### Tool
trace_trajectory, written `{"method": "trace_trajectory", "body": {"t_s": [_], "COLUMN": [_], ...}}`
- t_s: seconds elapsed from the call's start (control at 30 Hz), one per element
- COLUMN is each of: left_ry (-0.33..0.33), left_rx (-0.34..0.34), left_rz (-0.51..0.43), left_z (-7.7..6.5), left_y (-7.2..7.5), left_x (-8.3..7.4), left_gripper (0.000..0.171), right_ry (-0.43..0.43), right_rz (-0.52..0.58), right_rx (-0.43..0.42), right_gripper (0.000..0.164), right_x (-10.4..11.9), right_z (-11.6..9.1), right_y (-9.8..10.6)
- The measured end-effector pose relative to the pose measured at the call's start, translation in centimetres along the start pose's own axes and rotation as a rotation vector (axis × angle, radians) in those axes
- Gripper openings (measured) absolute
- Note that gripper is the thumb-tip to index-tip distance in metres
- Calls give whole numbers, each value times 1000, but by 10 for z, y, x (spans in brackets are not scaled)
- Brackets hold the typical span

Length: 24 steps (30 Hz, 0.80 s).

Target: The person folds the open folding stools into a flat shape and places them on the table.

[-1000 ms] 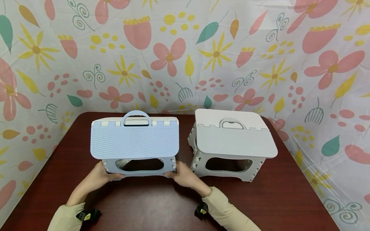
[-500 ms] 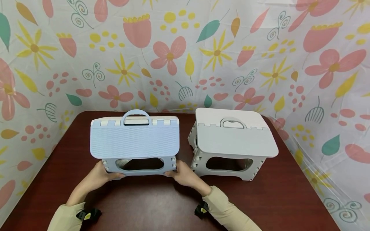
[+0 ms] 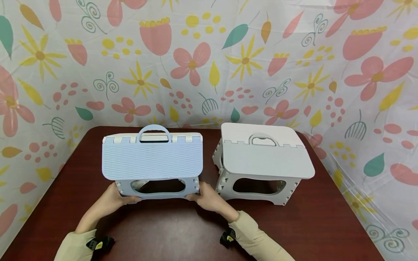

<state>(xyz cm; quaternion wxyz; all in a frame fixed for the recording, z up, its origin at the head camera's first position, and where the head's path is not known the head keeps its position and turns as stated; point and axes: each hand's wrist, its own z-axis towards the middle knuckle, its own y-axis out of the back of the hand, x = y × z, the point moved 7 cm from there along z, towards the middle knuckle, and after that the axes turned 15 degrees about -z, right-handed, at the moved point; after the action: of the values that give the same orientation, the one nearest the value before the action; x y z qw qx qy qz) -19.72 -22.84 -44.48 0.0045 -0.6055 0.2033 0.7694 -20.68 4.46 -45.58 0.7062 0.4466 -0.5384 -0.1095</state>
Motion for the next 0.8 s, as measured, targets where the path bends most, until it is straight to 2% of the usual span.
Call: {"method": "trace_trajectory", "body": {"t_s": [0.3,0.53,0.8], "left_ry": [-20,-1,-31], "left_rx": [1,1,-1], "left_rz": [8,10,7], "left_z": [1,1,0], "left_y": [0,0,-1], "left_x": [-1,0,1], "left_gripper": [79,80,78], "right_ry": [-6,-14,-15], "right_rz": [4,8,25], "right_rx": [2,8,16], "right_gripper": [15,17,18], "right_x": [0,-1,-1], "right_z": [0,0,0], "right_y": [1,0,0]}}
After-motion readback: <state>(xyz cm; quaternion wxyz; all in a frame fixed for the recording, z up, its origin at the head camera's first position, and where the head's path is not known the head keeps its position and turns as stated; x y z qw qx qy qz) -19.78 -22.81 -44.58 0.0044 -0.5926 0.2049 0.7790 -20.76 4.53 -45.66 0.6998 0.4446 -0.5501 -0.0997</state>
